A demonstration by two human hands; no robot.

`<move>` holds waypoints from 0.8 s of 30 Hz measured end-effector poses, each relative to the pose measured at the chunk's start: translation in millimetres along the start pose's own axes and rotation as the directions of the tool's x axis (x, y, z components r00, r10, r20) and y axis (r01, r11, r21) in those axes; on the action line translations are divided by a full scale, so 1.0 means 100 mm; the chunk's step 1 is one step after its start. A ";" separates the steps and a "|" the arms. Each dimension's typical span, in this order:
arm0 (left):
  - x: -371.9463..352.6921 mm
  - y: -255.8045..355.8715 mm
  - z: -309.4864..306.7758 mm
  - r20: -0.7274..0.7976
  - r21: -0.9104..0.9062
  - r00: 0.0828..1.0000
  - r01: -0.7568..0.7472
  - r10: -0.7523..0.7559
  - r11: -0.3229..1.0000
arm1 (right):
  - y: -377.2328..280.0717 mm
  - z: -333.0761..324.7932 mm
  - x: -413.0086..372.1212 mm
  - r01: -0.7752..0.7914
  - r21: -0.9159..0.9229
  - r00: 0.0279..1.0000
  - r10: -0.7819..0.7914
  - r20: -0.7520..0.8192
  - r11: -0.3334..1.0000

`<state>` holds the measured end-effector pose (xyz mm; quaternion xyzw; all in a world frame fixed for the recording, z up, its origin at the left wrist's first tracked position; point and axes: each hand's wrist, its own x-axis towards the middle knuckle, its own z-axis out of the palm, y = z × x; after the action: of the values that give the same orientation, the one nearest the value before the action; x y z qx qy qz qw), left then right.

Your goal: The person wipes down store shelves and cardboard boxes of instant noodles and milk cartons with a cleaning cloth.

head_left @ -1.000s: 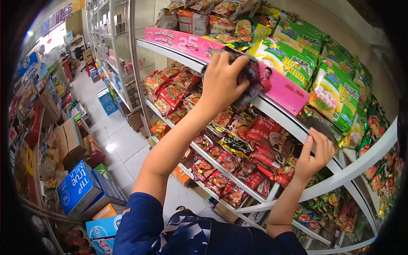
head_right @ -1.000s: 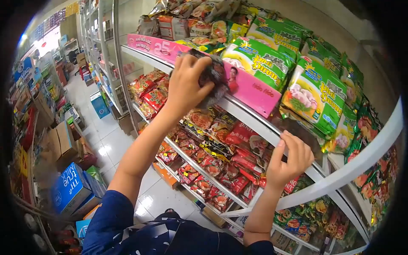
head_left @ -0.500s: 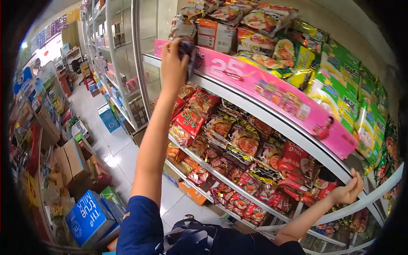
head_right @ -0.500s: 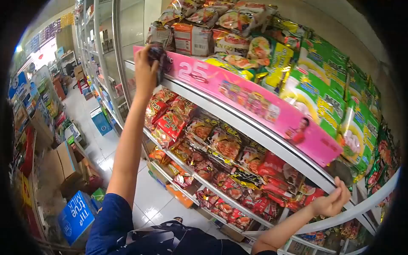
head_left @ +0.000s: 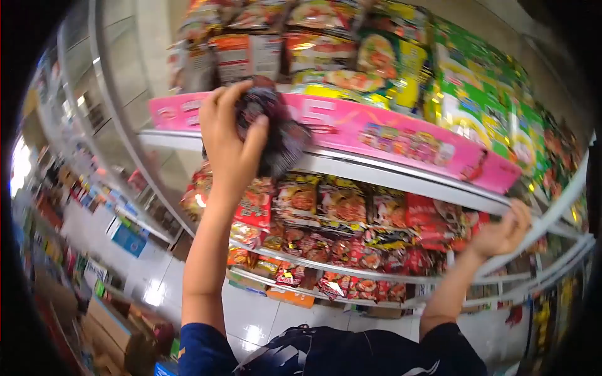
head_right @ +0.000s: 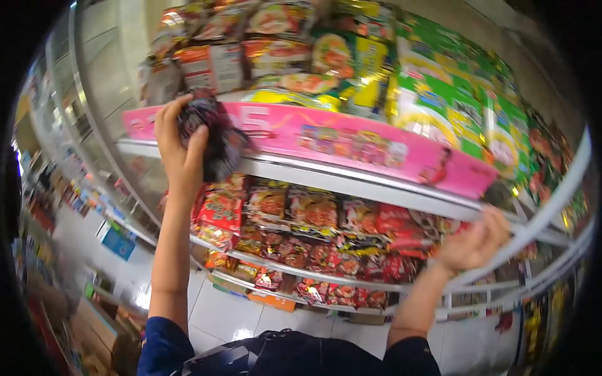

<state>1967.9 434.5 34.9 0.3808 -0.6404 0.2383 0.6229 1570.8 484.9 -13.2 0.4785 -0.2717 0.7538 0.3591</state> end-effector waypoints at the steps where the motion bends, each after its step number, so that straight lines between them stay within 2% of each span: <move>1: -0.03 0.20 0.11 0.038 -0.029 0.999 -0.028 0.030 0.999 | -0.35 0.16 -0.07 -0.036 0.088 0.997 0.029 0.074 0.995; 2: -0.06 0.41 0.21 0.073 -0.058 0.996 -0.056 0.060 0.997 | -0.61 0.31 -0.16 -0.048 0.214 0.981 0.006 0.196 0.976; 3: -0.09 0.62 0.30 0.112 -0.163 0.992 -0.039 0.058 0.986 | -0.83 0.37 -0.18 -0.053 0.088 0.851 -0.001 0.525 0.995; 4: -0.11 0.78 0.38 0.153 -0.262 0.986 -0.021 0.062 0.965 | -1.10 0.57 -0.08 0.063 0.223 0.786 -0.186 0.590 0.973; 5: -0.14 0.87 0.50 0.158 -0.403 0.983 -0.020 0.091 0.915 | -1.16 0.79 -0.15 -0.023 0.389 0.762 -0.235 0.603 0.921; 6: -0.15 1.03 0.54 0.298 -0.479 0.954 0.169 -0.022 0.862 | -1.22 0.88 -0.15 -0.012 0.306 0.690 -0.213 0.692 0.952; 8: -0.21 1.21 0.62 0.408 -0.789 0.907 0.409 -0.108 0.458 | -1.09 1.01 -0.21 0.241 0.177 0.743 -0.298 0.599 0.954; 9: -0.18 1.24 0.61 0.496 -0.805 0.865 0.492 -0.079 0.333 | -1.03 0.94 -0.11 0.210 0.167 0.727 -0.268 0.633 0.963; 10: -0.17 1.24 0.60 0.540 -0.797 0.839 0.537 -0.073 0.274 | -0.97 0.86 -0.01 0.178 0.160 0.707 -0.239 0.665 0.971; 12: -0.17 1.32 0.52 0.492 -0.705 0.868 0.441 -0.064 0.555 | -0.77 0.69 0.10 0.262 0.159 0.712 -0.302 0.634 0.952; 13: -0.17 1.30 0.59 0.342 -0.756 0.940 0.275 0.000 0.594 | -0.67 0.59 0.17 0.261 0.159 0.699 -0.300 0.649 0.952; 14: -0.23 1.41 0.57 0.339 -0.696 0.941 0.250 0.000 0.673 | -0.58 0.48 0.22 0.255 0.159 0.686 -0.295 0.665 0.954; 15: -0.25 1.46 0.63 0.294 -0.638 0.947 0.094 0.129 0.764 | -0.50 0.38 0.26 0.268 0.140 0.702 -0.293 0.649 0.953; 16: -0.27 1.49 0.71 0.257 -0.564 0.931 -0.075 0.261 0.822 | -0.38 0.27 0.31 0.318 0.113 0.673 -0.308 0.672 0.941; 18: -0.37 1.60 0.94 0.262 -0.435 0.905 -0.201 0.336 0.878 | -0.23 0.01 0.46 0.311 0.026 0.667 -0.237 0.706 0.950; 20: -0.53 1.68 1.07 0.294 -0.195 0.867 -0.357 0.401 0.914 | -0.04 -0.24 0.59 0.278 -0.081 0.703 -0.145 0.697 0.957; 21: -0.54 1.74 1.08 0.270 -0.152 0.884 -0.354 0.383 0.923 | 0.04 -0.36 0.66 0.241 -0.136 0.718 -0.082 0.691 0.961; 23: -0.58 1.74 1.13 0.227 -0.161 0.897 -0.349 0.379 0.923 | 0.26 -0.59 0.79 -0.006 -0.331 0.696 0.241 0.676 0.944; 24: -0.60 1.72 1.15 0.193 -0.157 0.910 -0.341 0.367 0.927 | 0.35 -0.68 0.89 -0.016 -0.388 0.711 0.283 0.644 0.922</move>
<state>1757.9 458.5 -7.1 0.2441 -0.7765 0.2651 0.5169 1481.3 540.4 38.7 0.6267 -0.5549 0.4871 0.2491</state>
